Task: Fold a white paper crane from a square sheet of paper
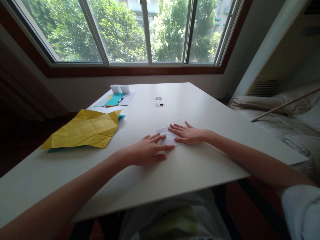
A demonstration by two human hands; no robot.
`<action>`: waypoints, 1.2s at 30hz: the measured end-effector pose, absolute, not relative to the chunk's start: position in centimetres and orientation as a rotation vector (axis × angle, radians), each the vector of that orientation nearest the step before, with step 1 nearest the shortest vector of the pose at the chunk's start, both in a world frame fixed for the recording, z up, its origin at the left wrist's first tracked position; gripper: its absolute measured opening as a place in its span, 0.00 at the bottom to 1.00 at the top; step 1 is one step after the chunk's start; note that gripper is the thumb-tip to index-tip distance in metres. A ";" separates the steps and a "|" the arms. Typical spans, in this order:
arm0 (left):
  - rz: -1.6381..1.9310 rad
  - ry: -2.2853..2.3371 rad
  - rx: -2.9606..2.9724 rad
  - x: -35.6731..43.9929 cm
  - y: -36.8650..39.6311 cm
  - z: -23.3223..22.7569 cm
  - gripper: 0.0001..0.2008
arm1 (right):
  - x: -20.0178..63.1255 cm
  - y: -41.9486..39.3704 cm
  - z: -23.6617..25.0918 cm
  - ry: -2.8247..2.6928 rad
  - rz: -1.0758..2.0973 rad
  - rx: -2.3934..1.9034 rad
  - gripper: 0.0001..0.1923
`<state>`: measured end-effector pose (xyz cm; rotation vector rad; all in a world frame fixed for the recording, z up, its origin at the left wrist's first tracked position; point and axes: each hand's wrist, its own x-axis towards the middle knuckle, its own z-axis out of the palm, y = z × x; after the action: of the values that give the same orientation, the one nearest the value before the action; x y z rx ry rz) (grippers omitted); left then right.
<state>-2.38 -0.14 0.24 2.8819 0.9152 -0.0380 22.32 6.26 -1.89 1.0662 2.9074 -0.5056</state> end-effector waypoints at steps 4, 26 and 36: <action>-0.007 0.898 2.883 -2.4 -0.1 0.2 0.22 | 22.8 6.8 -1.9 2.901 -0.484 1.134 0.35; -0.047 1.171 2.971 -3.1 0.8 0.6 0.22 | 21.0 3.0 -0.5 3.198 -0.098 0.844 0.19; -0.313 1.381 2.607 -3.7 1.0 0.7 0.34 | 20.9 3.6 -1.6 3.242 -0.079 0.927 0.20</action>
<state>-3.69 1.01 0.70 2.6069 1.3805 -0.3132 20.88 3.63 -1.60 0.9267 3.2418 -0.0795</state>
